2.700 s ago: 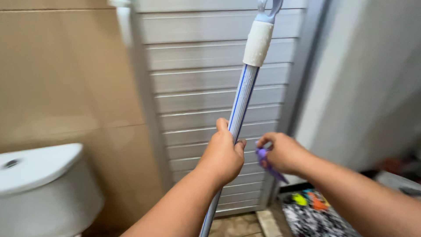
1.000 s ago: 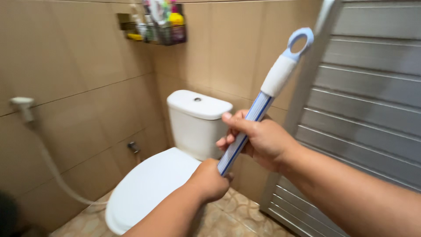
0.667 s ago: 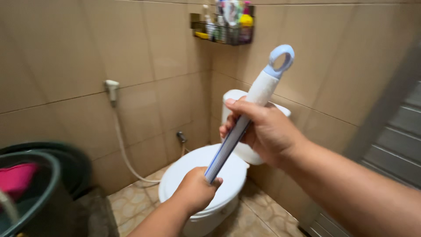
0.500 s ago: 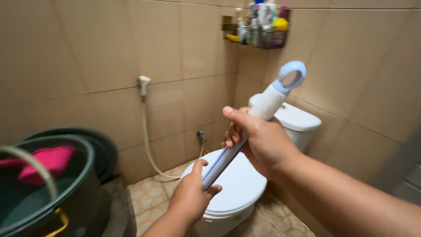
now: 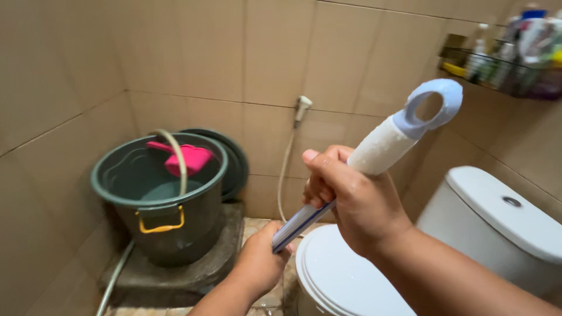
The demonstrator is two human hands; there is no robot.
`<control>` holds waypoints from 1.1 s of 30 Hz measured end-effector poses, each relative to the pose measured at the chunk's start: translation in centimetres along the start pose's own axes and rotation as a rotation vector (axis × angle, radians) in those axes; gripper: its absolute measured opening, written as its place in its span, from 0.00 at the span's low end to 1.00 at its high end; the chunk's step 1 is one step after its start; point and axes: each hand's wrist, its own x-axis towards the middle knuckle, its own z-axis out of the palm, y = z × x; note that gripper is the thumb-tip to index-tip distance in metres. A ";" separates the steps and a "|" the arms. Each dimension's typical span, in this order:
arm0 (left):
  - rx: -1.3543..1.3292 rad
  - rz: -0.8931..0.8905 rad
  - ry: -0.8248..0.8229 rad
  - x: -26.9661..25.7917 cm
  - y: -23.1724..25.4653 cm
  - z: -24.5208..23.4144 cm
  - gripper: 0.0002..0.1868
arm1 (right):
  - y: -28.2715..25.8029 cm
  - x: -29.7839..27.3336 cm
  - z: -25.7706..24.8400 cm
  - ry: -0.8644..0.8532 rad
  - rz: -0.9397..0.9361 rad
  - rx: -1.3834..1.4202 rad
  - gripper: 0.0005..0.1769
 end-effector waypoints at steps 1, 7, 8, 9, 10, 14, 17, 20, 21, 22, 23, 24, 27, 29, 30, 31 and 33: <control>0.020 -0.007 0.035 -0.2 -0.1 0.3 0.07 | 0.1 -0.1 -0.5 -0.046 0.009 0.005 0.19; 0.085 -0.079 0.158 -0.3 0.3 3.7 0.08 | 0.7 -0.5 -4.3 -0.245 0.023 0.011 0.22; 0.106 -0.089 0.162 -0.4 0.4 4.3 0.08 | 0.8 -0.6 -5.1 -0.247 0.038 0.003 0.22; 0.097 -0.113 0.178 -0.5 0.4 4.9 0.08 | 1.0 -0.7 -5.8 -0.250 0.054 -0.005 0.22; 0.089 -0.135 0.191 -0.5 0.6 5.4 0.08 | 1.1 -0.8 -6.5 -0.273 0.047 -0.012 0.22; 0.135 -0.224 0.263 -1.3 1.6 7.3 0.07 | 1.0 -1.5 -8.5 -0.363 0.029 -0.053 0.21; 0.074 -0.230 0.279 -2.5 2.1 8.4 0.05 | 0.8 -2.3 -9.8 -0.424 0.030 -0.052 0.22; 0.114 -0.229 0.324 -3.4 2.3 9.4 0.07 | 0.8 -3.1 -10.8 -0.438 0.032 -0.035 0.22; 0.124 -0.232 0.321 -3.6 2.3 9.7 0.06 | 0.8 -3.4 -11.1 -0.436 0.029 -0.029 0.23; 0.133 -0.230 0.318 -3.8 2.4 9.9 0.06 | 0.7 -3.5 -11.3 -0.436 0.031 -0.033 0.23; 0.142 -0.228 0.315 -3.9 2.6 10.1 0.06 | 0.5 -3.6 -11.4 -0.436 0.033 -0.037 0.23; 0.151 -0.238 0.303 -4.0 2.8 10.2 0.06 | 0.4 -3.8 -11.7 -0.438 0.032 -0.042 0.23; 0.162 -0.254 0.283 -4.4 3.5 10.7 0.06 | -0.3 -3.9 -12.4 -0.458 0.030 -0.083 0.23; 0.146 -0.252 0.297 -5.1 4.1 11.3 0.06 | -0.8 -4.2 -13.0 -0.458 0.023 -0.079 0.22; 0.137 -0.263 0.300 -5.6 4.4 11.5 0.06 | -1.1 -4.3 -13.1 -0.464 0.021 -0.075 0.22; 0.127 -0.274 0.303 -6.1 4.9 11.7 0.05 | -1.4 -4.7 -13.2 -0.464 0.023 -0.082 0.22; 0.127 -0.290 0.317 -7.5 6.0 12.0 0.05 | -2.2 -5.6 -13.2 -0.484 0.028 -0.090 0.22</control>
